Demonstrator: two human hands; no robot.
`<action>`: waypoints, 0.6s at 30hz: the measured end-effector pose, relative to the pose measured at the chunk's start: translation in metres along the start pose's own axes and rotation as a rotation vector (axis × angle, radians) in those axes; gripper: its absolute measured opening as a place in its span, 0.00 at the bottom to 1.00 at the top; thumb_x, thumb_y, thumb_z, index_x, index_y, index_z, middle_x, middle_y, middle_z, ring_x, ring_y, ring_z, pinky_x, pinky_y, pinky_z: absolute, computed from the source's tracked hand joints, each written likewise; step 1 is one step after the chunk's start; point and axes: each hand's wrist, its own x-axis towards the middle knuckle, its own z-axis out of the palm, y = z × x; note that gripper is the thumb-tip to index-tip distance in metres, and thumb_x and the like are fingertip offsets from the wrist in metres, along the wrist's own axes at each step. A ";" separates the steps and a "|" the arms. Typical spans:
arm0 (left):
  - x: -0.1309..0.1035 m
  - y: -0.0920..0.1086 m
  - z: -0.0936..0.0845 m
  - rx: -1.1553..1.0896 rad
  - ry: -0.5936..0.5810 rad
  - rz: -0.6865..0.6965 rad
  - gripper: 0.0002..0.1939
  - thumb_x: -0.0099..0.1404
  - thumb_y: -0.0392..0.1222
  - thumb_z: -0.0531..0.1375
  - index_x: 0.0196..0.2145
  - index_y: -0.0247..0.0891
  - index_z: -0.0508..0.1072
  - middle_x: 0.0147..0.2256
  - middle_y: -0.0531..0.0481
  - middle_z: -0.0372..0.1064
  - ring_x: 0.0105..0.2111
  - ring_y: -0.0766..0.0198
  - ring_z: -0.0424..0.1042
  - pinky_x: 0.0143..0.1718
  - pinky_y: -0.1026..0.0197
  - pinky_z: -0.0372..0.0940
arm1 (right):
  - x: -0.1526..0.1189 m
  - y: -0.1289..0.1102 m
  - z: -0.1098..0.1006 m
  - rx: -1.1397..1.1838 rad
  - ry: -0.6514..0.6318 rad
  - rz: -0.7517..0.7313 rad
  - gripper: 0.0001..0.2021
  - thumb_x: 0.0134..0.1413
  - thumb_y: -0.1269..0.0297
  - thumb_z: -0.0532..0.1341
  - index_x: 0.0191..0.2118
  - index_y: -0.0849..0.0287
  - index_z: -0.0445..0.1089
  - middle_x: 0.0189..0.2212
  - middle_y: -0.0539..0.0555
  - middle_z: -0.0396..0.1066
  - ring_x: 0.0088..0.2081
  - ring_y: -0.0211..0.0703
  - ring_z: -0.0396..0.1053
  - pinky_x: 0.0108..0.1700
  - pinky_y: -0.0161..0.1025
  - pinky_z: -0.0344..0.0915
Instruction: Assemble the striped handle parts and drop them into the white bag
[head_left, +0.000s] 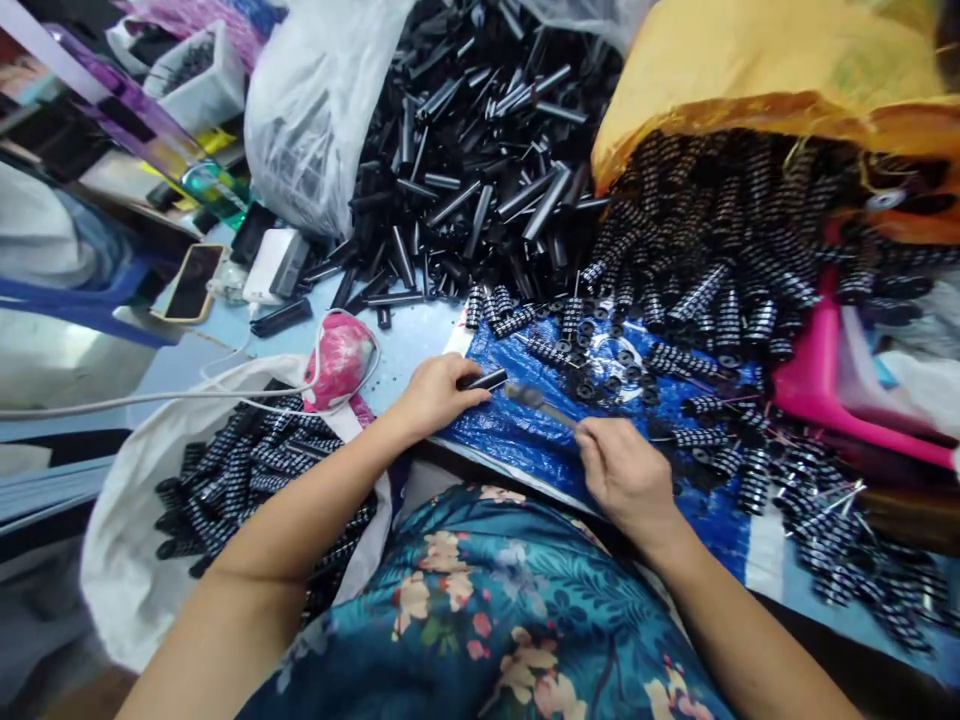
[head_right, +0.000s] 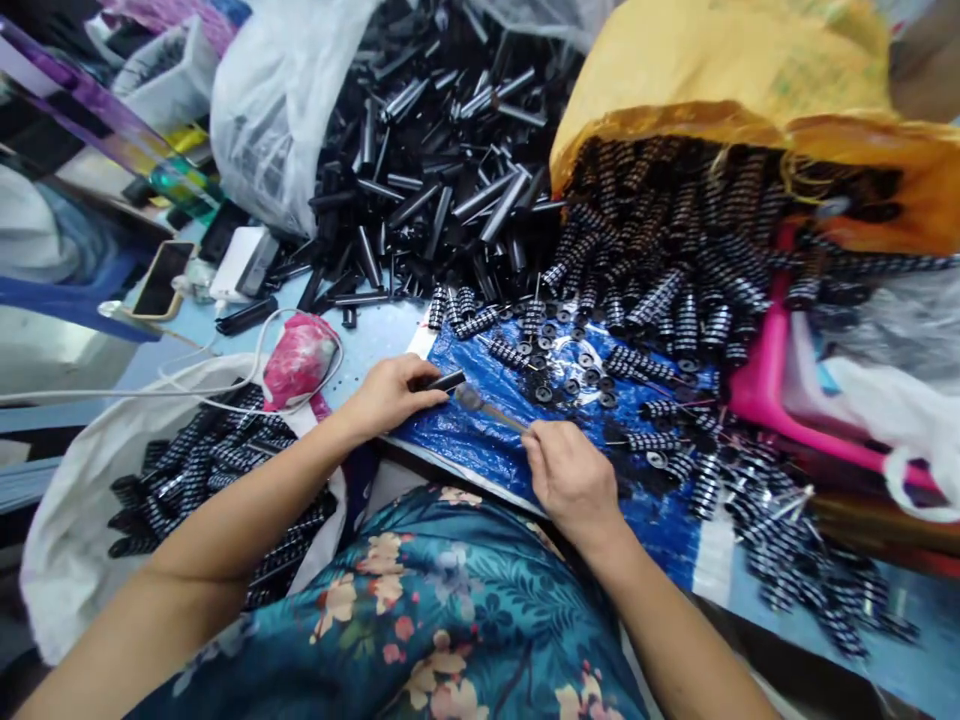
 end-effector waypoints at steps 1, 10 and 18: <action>0.002 -0.001 -0.001 0.004 -0.051 -0.016 0.12 0.58 0.46 0.68 0.37 0.37 0.79 0.31 0.50 0.71 0.31 0.64 0.67 0.34 0.60 0.58 | 0.005 -0.002 0.000 0.021 0.061 0.010 0.08 0.78 0.67 0.51 0.48 0.61 0.67 0.37 0.57 0.70 0.36 0.49 0.69 0.39 0.41 0.66; 0.016 0.004 -0.004 -0.083 -0.192 -0.094 0.15 0.52 0.45 0.70 0.29 0.35 0.70 0.23 0.56 0.61 0.25 0.69 0.58 0.28 0.62 0.49 | 0.040 -0.011 0.005 -0.070 -0.017 -0.080 0.12 0.79 0.65 0.50 0.49 0.62 0.69 0.32 0.55 0.69 0.31 0.45 0.69 0.34 0.38 0.65; 0.034 0.004 0.000 -0.151 -0.226 -0.062 0.17 0.45 0.42 0.71 0.23 0.38 0.65 0.20 0.57 0.60 0.21 0.69 0.54 0.25 0.62 0.45 | 0.026 -0.025 0.020 0.113 -0.193 -0.241 0.11 0.77 0.66 0.52 0.53 0.62 0.70 0.32 0.57 0.71 0.30 0.49 0.70 0.33 0.42 0.67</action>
